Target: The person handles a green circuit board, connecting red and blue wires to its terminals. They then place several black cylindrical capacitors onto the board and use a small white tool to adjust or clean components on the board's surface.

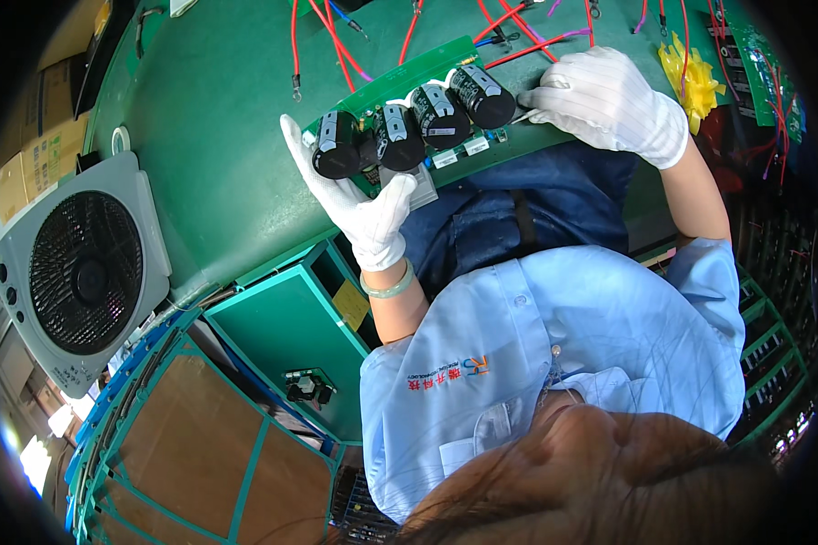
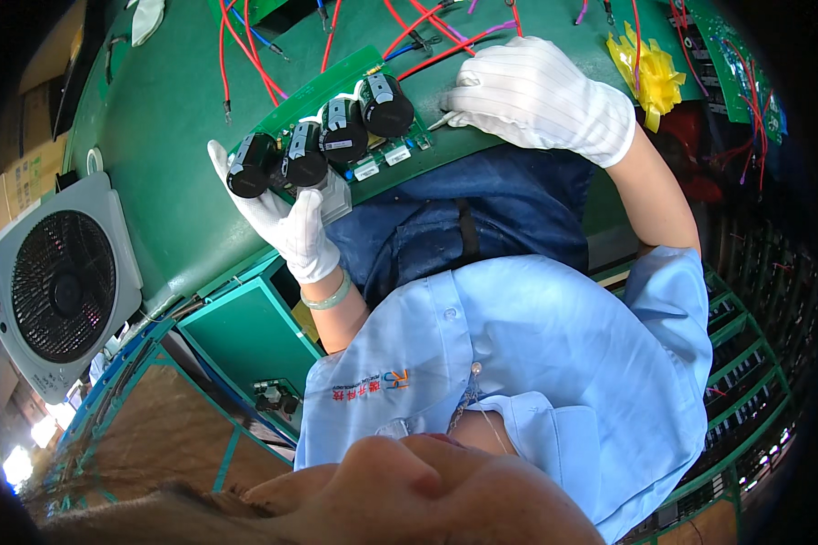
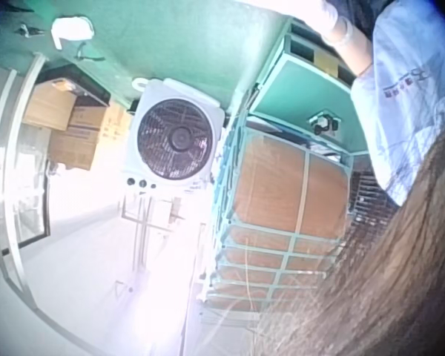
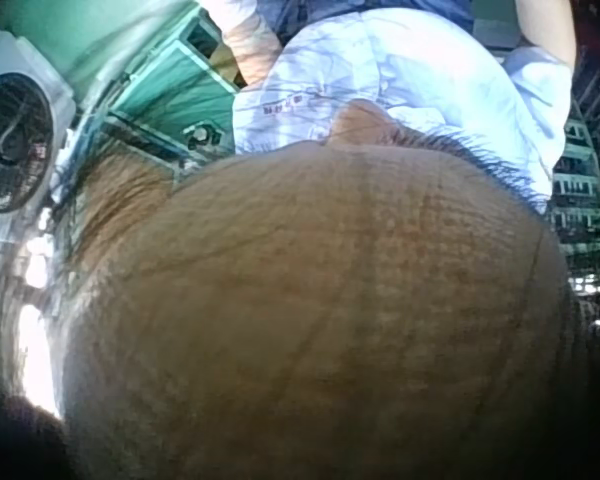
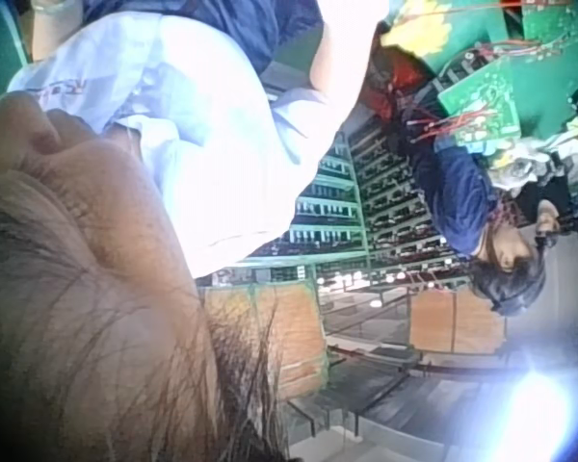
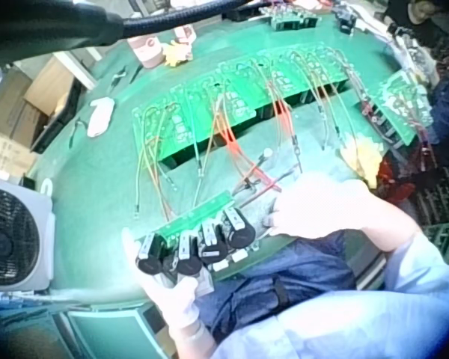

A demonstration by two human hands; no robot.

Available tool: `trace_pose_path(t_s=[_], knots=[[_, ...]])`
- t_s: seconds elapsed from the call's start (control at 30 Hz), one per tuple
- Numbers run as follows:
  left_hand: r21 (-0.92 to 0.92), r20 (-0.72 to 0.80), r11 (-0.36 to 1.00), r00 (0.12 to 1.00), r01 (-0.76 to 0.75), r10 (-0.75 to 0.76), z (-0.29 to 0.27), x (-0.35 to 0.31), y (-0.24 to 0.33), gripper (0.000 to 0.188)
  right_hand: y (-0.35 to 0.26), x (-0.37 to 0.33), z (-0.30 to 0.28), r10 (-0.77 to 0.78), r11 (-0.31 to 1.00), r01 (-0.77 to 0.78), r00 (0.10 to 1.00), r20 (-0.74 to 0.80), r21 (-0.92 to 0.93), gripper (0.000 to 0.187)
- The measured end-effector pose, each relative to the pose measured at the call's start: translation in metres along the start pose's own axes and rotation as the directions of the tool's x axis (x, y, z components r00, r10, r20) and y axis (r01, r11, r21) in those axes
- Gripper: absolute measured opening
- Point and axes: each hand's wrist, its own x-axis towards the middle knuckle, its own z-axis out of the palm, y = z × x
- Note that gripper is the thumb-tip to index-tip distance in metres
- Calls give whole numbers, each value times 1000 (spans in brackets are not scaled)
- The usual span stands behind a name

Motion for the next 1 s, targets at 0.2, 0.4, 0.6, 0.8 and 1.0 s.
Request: trace_pose_path(t_s=[0.2,0.4,0.6,0.8,1.0], knots=[[6,-4,1000,1000,-23,23,-1,2,-3,134,-2,1,1,-5,998,5,1000,5,-56,23],[-13,-16,1000,1000,0,0,1,0,-1,134,0,5,-4,-26,1000,26,1000,4,-3,20],[-9,-25,1000,1000,-6,5,1,0,-2,134,-1,8,-7,-21,1000,21,999,-33,-20,17],[-18,-13,1000,1000,-3,3,1,0,-3,134,-1,7,-4,-38,999,38,999,-11,-24,18],[10,-5,1000,1000,-19,19,-3,0,-6,133,3,10,-8,-62,998,61,997,39,26,18]])
